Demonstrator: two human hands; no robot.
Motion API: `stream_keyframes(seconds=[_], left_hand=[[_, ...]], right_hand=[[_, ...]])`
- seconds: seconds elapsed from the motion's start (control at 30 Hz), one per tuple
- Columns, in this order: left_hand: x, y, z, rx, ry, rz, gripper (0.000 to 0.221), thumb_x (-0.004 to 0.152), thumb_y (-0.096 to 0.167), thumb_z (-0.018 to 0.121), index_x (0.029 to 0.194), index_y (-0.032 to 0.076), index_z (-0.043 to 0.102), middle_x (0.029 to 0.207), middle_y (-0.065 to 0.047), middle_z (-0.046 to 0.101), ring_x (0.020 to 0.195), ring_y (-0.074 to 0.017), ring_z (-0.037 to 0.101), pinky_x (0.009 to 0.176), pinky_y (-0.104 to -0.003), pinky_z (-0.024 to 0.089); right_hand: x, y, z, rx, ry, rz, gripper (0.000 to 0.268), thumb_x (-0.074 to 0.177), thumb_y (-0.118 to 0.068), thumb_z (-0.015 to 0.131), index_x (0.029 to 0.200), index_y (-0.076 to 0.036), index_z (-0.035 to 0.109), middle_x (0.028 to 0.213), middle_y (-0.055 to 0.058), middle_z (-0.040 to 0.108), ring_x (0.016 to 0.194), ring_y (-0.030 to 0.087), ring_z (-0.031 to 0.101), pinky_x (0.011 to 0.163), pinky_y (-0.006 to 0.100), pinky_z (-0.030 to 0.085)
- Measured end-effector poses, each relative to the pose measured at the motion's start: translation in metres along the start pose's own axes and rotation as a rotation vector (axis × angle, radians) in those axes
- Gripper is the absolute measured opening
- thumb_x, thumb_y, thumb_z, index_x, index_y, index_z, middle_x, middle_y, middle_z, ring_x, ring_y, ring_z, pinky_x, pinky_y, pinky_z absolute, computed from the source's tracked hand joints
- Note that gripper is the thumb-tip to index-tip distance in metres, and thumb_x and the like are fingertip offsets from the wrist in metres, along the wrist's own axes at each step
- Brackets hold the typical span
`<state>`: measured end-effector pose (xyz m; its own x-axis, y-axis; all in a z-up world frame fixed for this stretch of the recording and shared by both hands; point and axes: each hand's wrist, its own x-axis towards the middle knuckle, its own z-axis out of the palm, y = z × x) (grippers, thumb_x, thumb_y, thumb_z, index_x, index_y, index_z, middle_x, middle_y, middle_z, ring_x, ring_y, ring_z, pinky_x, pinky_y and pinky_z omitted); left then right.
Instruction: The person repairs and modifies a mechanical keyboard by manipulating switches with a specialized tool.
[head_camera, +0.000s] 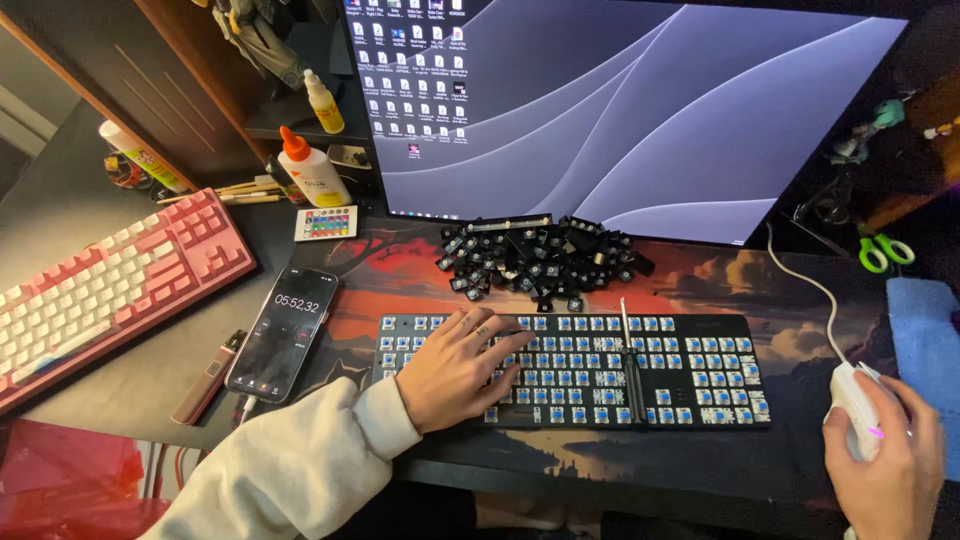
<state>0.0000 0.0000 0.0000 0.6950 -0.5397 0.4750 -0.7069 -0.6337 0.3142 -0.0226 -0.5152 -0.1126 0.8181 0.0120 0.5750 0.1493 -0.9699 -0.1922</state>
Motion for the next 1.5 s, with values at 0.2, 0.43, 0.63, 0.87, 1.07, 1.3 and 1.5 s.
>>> stream_keyframes(seconds=[0.2,0.43,0.63,0.87,1.07,1.3,1.5], left_hand=[[0.001,0.0,-0.001,0.003,-0.044,-0.01,0.036,0.094,0.02,0.066,0.127,0.006,0.064,0.116,-0.01,0.063,0.111,-0.031,0.059,0.095,-0.043,0.045],[0.001,0.001,-0.001,0.022,-0.022,0.005,0.036,0.093,0.021,0.066,0.126,0.007,0.064,0.117,-0.011,0.063,0.11,-0.03,0.059,0.098,-0.044,0.044],[0.001,0.0,-0.001,0.034,-0.036,0.007,0.039,0.092,0.022,0.066,0.129,0.006,0.064,0.118,-0.011,0.063,0.111,-0.0297,0.059,0.099,-0.045,0.044],[-0.001,-0.002,0.003,0.051,-0.064,0.022,0.038,0.093,0.023,0.066,0.127,0.007,0.065,0.118,-0.01,0.063,0.113,-0.0302,0.058,0.096,-0.044,0.044],[0.001,-0.002,0.001,0.045,-0.078,0.022,0.036,0.093,0.024,0.066,0.126,0.008,0.065,0.118,-0.01,0.063,0.112,-0.0304,0.057,0.094,-0.044,0.044],[0.002,0.0,-0.001,0.046,-0.096,0.025,0.033,0.094,0.023,0.065,0.124,0.009,0.065,0.117,-0.008,0.063,0.114,-0.0303,0.055,0.094,-0.044,0.043],[0.001,-0.001,0.0,0.051,-0.08,0.033,0.034,0.093,0.022,0.065,0.125,0.008,0.065,0.118,-0.009,0.062,0.114,-0.0304,0.055,0.094,-0.045,0.042]], right_hand=[[0.005,-0.004,-0.001,-0.086,0.01,-0.016,0.038,0.096,-0.016,0.072,0.133,-0.011,0.064,0.132,0.011,0.057,0.118,0.031,0.056,0.107,0.039,0.046],[0.002,-0.007,-0.002,-0.032,-0.003,0.019,0.038,0.098,-0.016,0.071,0.135,-0.011,0.063,0.134,0.011,0.056,0.12,0.03,0.056,0.108,0.037,0.046],[0.002,-0.007,-0.001,-0.02,-0.006,0.076,0.037,0.098,-0.015,0.073,0.134,-0.012,0.065,0.134,0.012,0.058,0.118,0.031,0.057,0.102,0.037,0.048],[-0.003,0.005,0.004,-0.085,0.027,0.03,0.037,0.097,-0.015,0.073,0.133,-0.014,0.064,0.128,0.009,0.058,0.115,0.029,0.057,0.102,0.037,0.047],[-0.006,0.007,0.005,-0.112,0.053,0.029,0.038,0.096,-0.016,0.074,0.133,-0.014,0.064,0.125,0.009,0.057,0.115,0.028,0.057,0.104,0.036,0.047],[-0.003,-0.007,-0.003,-0.156,-0.009,0.063,0.042,0.088,-0.016,0.074,0.13,-0.019,0.069,0.12,0.005,0.057,0.109,0.022,0.059,0.096,0.032,0.05],[-0.004,-0.006,-0.004,-0.12,-0.009,0.054,0.042,0.088,-0.017,0.073,0.129,-0.021,0.069,0.12,0.004,0.057,0.107,0.021,0.058,0.097,0.031,0.05]])
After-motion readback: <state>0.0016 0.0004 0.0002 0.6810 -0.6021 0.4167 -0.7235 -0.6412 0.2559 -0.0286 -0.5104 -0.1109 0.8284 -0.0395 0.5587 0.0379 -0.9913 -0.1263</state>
